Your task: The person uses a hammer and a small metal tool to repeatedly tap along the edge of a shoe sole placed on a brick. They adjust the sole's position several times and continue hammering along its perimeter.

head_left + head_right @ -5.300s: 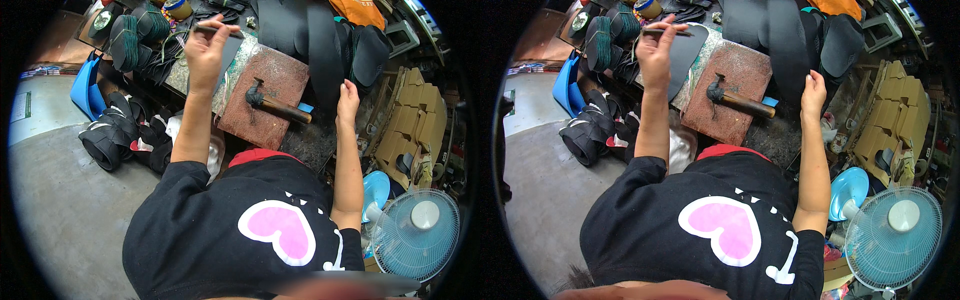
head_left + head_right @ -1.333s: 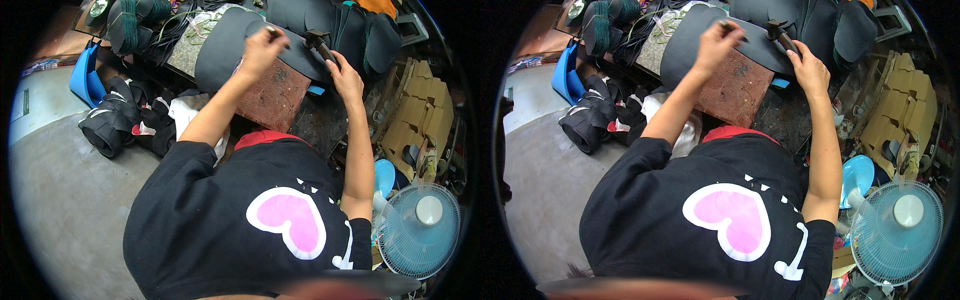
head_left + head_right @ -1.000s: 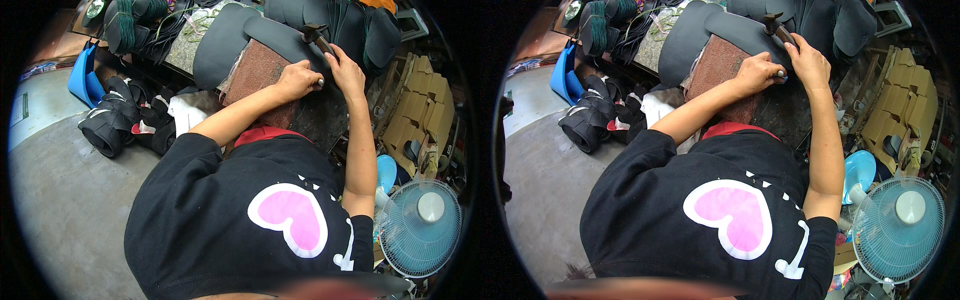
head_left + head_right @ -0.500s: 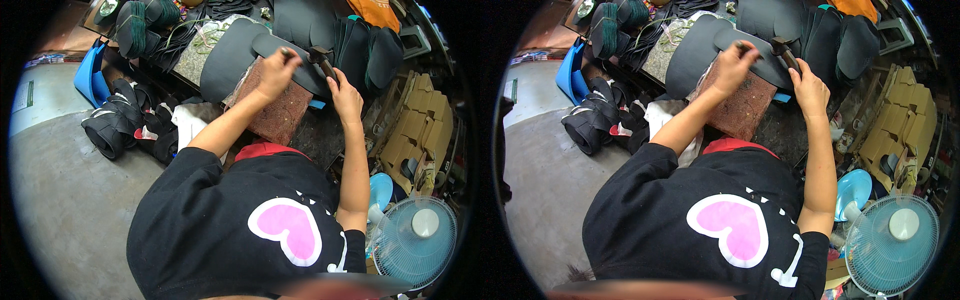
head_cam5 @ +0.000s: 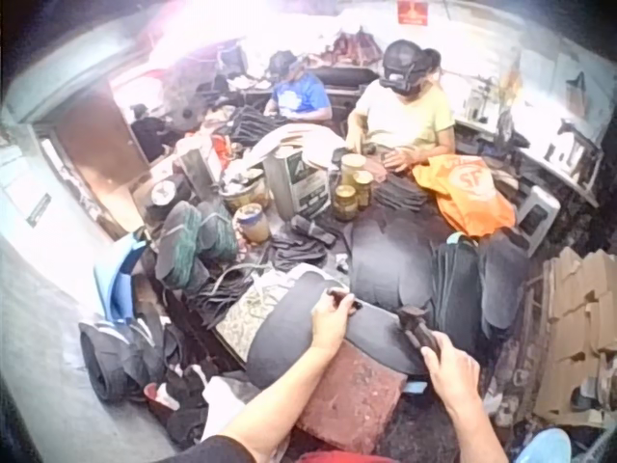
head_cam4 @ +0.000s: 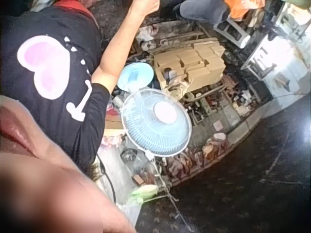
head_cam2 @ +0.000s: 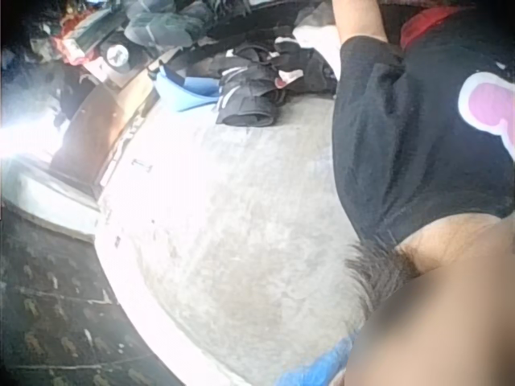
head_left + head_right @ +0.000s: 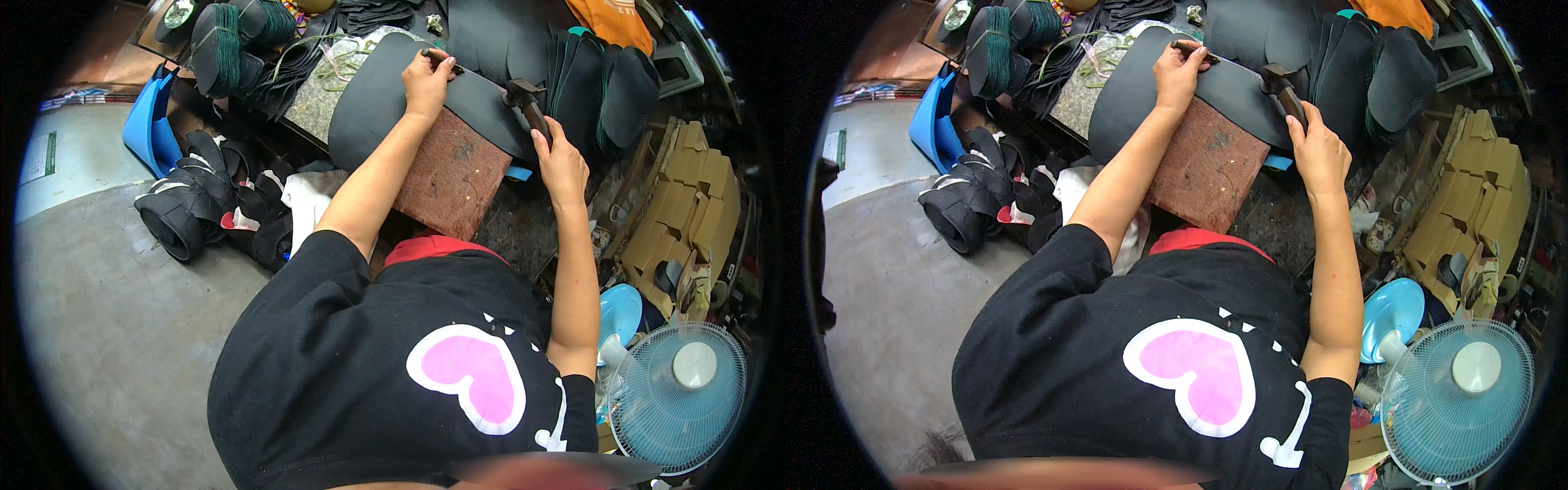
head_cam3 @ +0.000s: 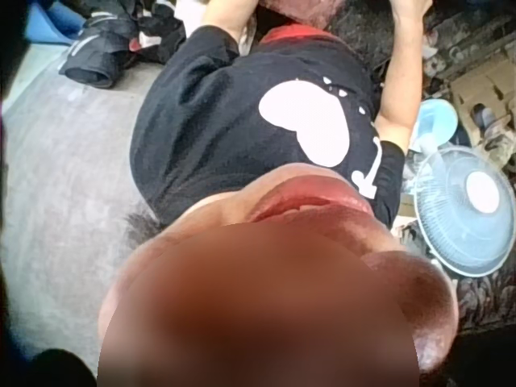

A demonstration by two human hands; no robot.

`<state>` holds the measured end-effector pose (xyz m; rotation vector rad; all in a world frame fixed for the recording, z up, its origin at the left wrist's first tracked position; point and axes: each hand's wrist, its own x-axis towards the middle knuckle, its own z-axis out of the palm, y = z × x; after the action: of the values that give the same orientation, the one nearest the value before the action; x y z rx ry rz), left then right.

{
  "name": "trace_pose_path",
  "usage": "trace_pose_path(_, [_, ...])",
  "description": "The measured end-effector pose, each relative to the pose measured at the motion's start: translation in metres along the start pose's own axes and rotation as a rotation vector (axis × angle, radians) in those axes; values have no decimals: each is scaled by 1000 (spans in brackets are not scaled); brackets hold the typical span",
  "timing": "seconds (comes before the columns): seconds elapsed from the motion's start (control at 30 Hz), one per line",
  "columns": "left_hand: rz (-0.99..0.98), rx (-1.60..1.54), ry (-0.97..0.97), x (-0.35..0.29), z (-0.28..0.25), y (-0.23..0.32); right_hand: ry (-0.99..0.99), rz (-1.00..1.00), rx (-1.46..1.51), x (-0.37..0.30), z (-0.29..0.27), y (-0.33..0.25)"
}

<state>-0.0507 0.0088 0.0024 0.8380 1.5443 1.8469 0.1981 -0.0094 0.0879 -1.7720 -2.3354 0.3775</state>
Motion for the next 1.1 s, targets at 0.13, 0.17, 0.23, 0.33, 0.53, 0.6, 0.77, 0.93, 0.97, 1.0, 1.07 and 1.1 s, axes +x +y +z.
trace_pose_path(0.13, [-17,38,-67,2,-3,0,-22,28,-3,4,-7,-6])
trace_pose_path(0.17, [-18,80,-85,3,-4,1,-9,7,19,6,-12,-9])
trace_pose_path(0.23, [59,205,-125,3,-6,4,-17,31,35,8,-25,-17])
trace_pose_path(0.33, [298,432,-184,3,-6,11,244,-233,277,3,-45,-32])
trace_pose_path(0.53, [682,768,-226,-2,11,15,580,-496,429,10,-31,-55])
trace_pose_path(0.6, [659,740,-197,-5,14,12,187,-154,223,8,-19,-44])
trace_pose_path(0.77, [287,449,-78,-3,10,2,68,-6,-20,0,2,-5])
trace_pose_path(0.93, [-26,-43,-114,2,8,-1,42,23,1,-5,9,0])
trace_pose_path(0.97, [-33,-6,-134,2,8,0,34,25,4,-5,6,-3])
trace_pose_path(1.0, [-4,65,-152,2,8,0,31,49,-8,-4,2,-6])
trace_pose_path(1.07, [41,205,-168,2,7,2,35,31,55,-3,-10,-12])
trace_pose_path(1.1, [101,269,-182,3,6,4,26,62,71,-3,-17,-16])
